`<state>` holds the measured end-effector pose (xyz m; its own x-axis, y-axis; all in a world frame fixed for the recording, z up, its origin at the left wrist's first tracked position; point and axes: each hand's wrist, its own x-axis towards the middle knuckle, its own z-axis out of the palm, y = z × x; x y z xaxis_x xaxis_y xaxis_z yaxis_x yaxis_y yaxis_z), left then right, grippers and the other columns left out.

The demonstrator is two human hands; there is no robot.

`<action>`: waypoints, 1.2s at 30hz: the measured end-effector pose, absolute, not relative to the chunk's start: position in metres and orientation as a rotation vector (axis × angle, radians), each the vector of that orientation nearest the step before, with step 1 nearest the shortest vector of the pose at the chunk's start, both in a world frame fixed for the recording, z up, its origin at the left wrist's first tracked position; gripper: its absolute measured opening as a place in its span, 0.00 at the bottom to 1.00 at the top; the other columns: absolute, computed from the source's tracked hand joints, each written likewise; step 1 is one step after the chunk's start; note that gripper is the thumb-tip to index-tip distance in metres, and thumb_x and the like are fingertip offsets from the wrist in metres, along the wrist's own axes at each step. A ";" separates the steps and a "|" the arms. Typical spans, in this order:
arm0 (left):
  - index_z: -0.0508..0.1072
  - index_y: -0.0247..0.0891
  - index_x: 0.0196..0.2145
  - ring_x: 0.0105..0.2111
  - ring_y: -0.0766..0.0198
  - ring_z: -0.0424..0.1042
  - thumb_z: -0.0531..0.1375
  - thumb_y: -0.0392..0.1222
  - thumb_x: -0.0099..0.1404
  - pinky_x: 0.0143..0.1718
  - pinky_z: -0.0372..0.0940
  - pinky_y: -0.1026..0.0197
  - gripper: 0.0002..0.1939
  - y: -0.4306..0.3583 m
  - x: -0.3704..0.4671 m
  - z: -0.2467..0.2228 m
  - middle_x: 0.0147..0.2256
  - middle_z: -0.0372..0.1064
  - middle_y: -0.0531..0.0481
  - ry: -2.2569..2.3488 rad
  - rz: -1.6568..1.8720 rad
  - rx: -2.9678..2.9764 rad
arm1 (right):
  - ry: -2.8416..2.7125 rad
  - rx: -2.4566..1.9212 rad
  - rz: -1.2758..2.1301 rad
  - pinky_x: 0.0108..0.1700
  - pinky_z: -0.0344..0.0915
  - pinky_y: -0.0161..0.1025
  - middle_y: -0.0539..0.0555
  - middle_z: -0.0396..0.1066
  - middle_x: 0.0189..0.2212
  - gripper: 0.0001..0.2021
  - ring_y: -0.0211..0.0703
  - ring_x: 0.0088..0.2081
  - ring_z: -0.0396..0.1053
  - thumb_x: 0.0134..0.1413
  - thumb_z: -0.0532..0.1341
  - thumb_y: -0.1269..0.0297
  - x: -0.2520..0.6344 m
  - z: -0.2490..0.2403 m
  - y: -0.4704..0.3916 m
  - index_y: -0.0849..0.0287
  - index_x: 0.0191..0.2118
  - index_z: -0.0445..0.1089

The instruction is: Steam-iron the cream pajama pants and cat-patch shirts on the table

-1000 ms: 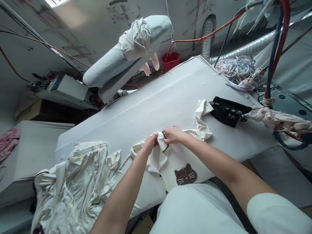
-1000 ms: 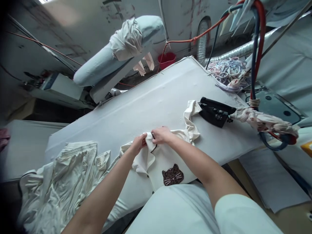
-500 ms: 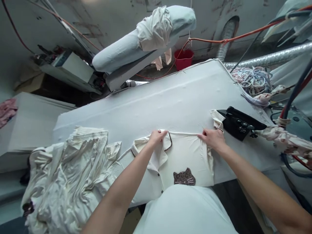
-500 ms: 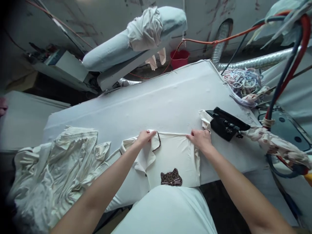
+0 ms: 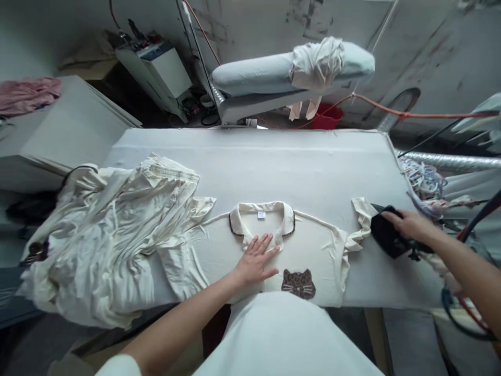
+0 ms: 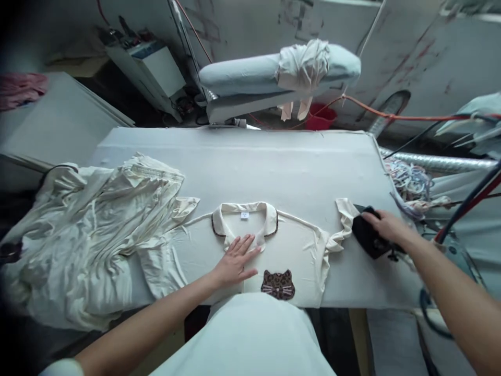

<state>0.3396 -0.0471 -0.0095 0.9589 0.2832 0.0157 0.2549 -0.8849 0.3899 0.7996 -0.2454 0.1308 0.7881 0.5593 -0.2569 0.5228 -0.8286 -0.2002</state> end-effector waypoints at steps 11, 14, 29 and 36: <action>0.75 0.42 0.44 0.44 0.59 0.77 0.51 0.51 0.73 0.49 0.69 0.56 0.16 0.042 0.315 0.034 0.41 0.80 0.48 0.947 0.665 1.978 | -1.610 -2.292 1.245 0.33 0.62 0.37 0.57 0.77 0.39 0.22 0.47 0.36 0.73 0.59 0.56 0.43 0.519 0.143 -0.108 0.56 0.43 0.72; 0.72 0.40 0.38 0.40 0.59 0.78 0.54 0.51 0.71 0.44 0.71 0.58 0.13 0.071 0.388 0.056 0.41 0.80 0.46 0.998 0.302 1.607 | -1.785 -2.299 1.218 0.37 0.65 0.41 0.59 0.78 0.40 0.20 0.53 0.39 0.75 0.60 0.57 0.46 0.471 0.119 -0.064 0.58 0.43 0.73; 0.72 0.40 0.40 0.31 0.64 0.74 0.62 0.37 0.57 0.34 0.65 0.65 0.11 0.117 0.517 0.021 0.30 0.74 0.54 0.633 -0.197 1.767 | -1.190 -2.618 0.929 0.39 0.63 0.39 0.58 0.78 0.41 0.22 0.53 0.44 0.75 0.59 0.58 0.41 0.568 0.107 -0.079 0.56 0.45 0.74; 0.76 0.43 0.37 0.35 0.59 0.72 0.61 0.42 0.60 0.33 0.59 0.61 0.07 0.136 0.526 0.030 0.37 0.77 0.50 0.406 -0.311 2.484 | -0.770 -2.673 0.963 0.33 0.59 0.37 0.59 0.77 0.38 0.24 0.49 0.38 0.74 0.61 0.56 0.41 0.629 0.112 -0.090 0.59 0.43 0.73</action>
<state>0.5265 0.1365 0.0303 0.9258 0.2162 -0.3101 0.3557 -0.7757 0.5213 0.6288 -0.0904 0.1125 0.6526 0.5347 -0.5368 0.4063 -0.8450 -0.3477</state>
